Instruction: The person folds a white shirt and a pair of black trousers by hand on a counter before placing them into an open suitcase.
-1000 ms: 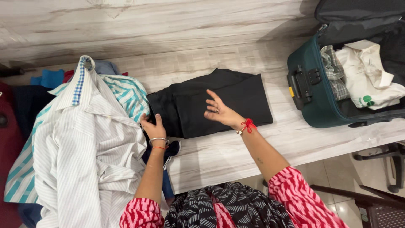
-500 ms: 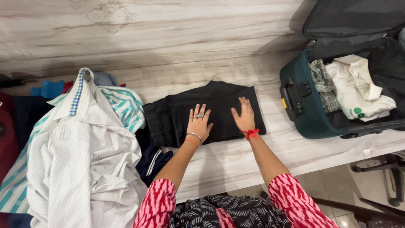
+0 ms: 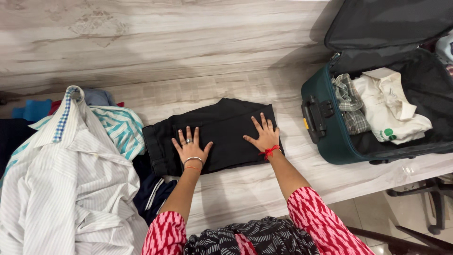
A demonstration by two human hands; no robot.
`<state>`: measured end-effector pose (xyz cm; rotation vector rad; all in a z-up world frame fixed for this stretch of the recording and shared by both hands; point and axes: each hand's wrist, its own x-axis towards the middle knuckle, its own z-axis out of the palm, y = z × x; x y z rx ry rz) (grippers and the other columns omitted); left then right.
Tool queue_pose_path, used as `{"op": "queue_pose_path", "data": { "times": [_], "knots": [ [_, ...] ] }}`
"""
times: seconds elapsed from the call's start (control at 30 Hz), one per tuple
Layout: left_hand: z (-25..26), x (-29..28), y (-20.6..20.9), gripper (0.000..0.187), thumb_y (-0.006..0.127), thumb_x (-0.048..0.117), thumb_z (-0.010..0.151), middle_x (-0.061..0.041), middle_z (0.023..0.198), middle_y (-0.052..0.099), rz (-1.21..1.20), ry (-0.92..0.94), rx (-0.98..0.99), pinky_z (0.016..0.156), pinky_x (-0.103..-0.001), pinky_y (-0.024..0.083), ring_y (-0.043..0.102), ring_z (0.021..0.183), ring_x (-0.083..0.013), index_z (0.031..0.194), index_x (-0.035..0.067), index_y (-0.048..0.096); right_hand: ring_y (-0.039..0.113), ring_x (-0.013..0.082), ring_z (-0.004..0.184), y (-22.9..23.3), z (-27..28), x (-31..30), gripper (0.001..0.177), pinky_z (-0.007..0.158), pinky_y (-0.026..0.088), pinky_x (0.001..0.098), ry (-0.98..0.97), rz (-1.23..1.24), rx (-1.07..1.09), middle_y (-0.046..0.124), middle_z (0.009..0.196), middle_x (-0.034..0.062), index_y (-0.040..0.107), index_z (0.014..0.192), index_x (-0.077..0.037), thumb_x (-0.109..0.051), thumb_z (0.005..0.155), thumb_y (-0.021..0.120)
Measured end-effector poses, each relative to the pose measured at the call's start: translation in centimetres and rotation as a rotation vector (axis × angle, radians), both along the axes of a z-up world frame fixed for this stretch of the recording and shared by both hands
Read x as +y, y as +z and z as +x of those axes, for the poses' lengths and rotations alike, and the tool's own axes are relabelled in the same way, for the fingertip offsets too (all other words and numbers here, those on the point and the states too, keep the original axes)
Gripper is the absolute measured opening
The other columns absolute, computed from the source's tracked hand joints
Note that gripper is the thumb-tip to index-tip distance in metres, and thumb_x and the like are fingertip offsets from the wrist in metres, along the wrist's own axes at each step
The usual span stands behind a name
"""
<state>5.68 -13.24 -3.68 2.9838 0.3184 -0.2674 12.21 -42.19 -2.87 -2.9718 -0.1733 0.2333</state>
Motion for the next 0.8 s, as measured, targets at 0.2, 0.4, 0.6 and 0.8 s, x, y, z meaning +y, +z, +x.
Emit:
{"op": "queue_pose_path", "data": {
  "times": [0.2, 0.4, 0.6, 0.8],
  "knots": [
    [0.2, 0.9, -1.7, 0.088, 0.034, 0.077, 0.092, -0.003, 0.171, 0.01, -0.006, -0.02, -0.061, 0.122, -0.061, -0.001, 0.001, 0.157, -0.0301, 0.163, 0.027, 0.019, 0.007, 0.0367, 0.157, 0.1, 0.0, -0.3, 0.095, 0.115, 0.008, 0.075, -0.019, -0.065, -0.099, 0.013, 0.172, 0.005, 0.026, 0.161, -0.038, -0.085, 0.081, 0.049],
    [0.5, 0.6, -0.8, 0.087, 0.032, 0.075, 0.094, -0.005, 0.171, 0.007, 0.012, -0.021, -0.007, 0.122, -0.06, -0.002, -0.001, 0.156, -0.0316, 0.163, 0.026, 0.015, 0.008, 0.0398, 0.156, -1.5, 1.1, -1.3, 0.092, 0.117, 0.008, 0.0724, 0.018, 0.022, -0.12, 0.014, 0.171, 0.0068, 0.027, 0.16, -0.036, -0.083, 0.083, 0.049],
    [0.7, 0.5, -1.1, 0.086, 0.029, 0.076, 0.094, -0.005, 0.171, 0.007, 0.027, -0.016, -0.013, 0.122, -0.06, -0.002, -0.001, 0.156, -0.0308, 0.163, 0.026, 0.015, 0.01, 0.0411, 0.155, -2.5, 1.4, -1.9, 0.086, 0.117, 0.008, 0.0719, 0.045, 0.04, -0.153, 0.017, 0.17, 0.0085, 0.03, 0.16, -0.035, -0.079, 0.088, 0.047],
    [0.5, -0.7, -1.4, 0.086, 0.031, 0.075, 0.094, -0.006, 0.17, 0.008, 0.029, -0.031, -0.041, 0.121, -0.061, -0.002, 0.0, 0.156, -0.0319, 0.163, 0.024, 0.016, 0.013, 0.0405, 0.155, -2.5, 1.0, -3.4, 0.085, 0.118, 0.009, 0.069, 0.025, 0.066, -0.162, 0.022, 0.169, 0.0108, 0.032, 0.16, -0.029, -0.076, 0.09, 0.049]
  ]
}}
